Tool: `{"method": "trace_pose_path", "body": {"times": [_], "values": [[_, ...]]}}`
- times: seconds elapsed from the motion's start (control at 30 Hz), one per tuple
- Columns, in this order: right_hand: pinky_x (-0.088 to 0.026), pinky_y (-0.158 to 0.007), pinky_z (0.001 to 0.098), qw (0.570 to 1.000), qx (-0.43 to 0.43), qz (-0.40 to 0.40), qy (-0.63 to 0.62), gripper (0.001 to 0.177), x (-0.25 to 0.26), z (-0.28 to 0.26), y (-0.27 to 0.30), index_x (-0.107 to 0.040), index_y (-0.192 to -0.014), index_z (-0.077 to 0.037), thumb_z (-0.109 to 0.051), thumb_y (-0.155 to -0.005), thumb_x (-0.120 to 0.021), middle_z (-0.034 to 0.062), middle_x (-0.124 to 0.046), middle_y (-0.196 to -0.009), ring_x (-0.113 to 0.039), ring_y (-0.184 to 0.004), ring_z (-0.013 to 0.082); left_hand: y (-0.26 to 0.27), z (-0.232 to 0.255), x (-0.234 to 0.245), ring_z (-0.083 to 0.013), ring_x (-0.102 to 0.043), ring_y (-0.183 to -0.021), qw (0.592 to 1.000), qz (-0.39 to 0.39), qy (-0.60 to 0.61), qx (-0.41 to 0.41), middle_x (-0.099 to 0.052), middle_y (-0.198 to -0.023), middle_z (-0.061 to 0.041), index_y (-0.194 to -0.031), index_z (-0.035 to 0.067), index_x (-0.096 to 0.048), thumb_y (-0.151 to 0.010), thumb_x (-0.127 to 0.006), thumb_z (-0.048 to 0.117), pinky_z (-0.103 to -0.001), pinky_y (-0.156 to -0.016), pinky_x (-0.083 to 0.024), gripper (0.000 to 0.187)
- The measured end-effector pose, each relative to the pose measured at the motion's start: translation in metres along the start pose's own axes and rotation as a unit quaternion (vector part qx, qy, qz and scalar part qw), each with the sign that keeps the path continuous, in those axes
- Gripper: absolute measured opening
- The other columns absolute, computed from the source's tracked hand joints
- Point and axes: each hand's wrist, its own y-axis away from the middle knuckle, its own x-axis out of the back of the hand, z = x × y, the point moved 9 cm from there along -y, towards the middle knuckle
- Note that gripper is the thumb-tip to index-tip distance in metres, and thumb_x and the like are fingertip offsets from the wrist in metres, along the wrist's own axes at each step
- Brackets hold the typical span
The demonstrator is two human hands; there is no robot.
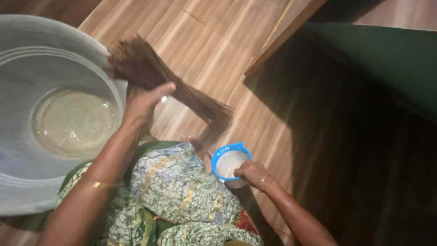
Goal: The person dips a bundle of thin wooden sticks into a large plastic tub filled with water using a small plastic mug and shakes the bundle.
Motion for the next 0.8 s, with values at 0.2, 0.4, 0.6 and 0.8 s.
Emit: {"method": "trace_pose_path", "body": {"times": [0.2,0.4,0.6,0.8], "values": [[-0.054,-0.074,0.0429,0.998,0.03,0.008,0.05,0.023,-0.016,0.04,0.011,-0.076,-0.094,-0.024,-0.014,-0.078,-0.063,0.0053,-0.071,-0.086,-0.067,-0.09,0.0286,-0.013,-0.037,0.017,-0.0159,-0.071,-0.088,0.963,0.131,0.234,0.015,-0.074,-0.1,-0.005,-0.107,0.001,-0.072,-0.08,-0.089,0.012,-0.033,-0.087,-0.056,0.033],[-0.054,-0.075,0.0412,0.984,0.078,-0.115,0.113,0.014,-0.037,0.02,-0.039,-0.075,-0.091,-0.024,-0.023,-0.087,-0.062,0.0045,-0.072,-0.086,-0.067,-0.094,0.0269,-0.012,-0.051,0.017,-0.0148,-0.07,-0.092,0.963,0.091,0.252,0.03,-0.074,-0.101,-0.004,-0.108,0.005,-0.073,-0.084,-0.088,0.008,-0.031,-0.09,-0.055,0.029],[-0.055,-0.071,0.0425,0.967,0.176,-0.112,0.147,0.014,-0.05,-0.021,-0.087,-0.075,-0.088,-0.024,-0.022,-0.085,-0.061,0.0044,-0.071,-0.082,-0.068,-0.09,0.0274,-0.005,-0.023,0.005,-0.0148,-0.071,-0.096,0.967,0.047,0.248,0.009,-0.076,-0.105,-0.004,-0.111,0.004,-0.074,-0.079,-0.087,0.007,-0.032,-0.092,-0.056,0.035],[-0.056,-0.071,0.039,0.963,0.16,-0.099,0.191,0.014,-0.05,0.007,-0.053,-0.072,-0.09,-0.024,-0.018,-0.089,-0.059,0.0033,-0.071,-0.086,-0.068,-0.089,0.0243,0.003,-0.002,-0.003,-0.0166,-0.071,-0.088,0.982,0.043,0.185,-0.001,-0.074,-0.099,-0.007,-0.107,0.001,-0.072,-0.079,-0.089,0.009,-0.033,-0.082,-0.06,0.033]]}}
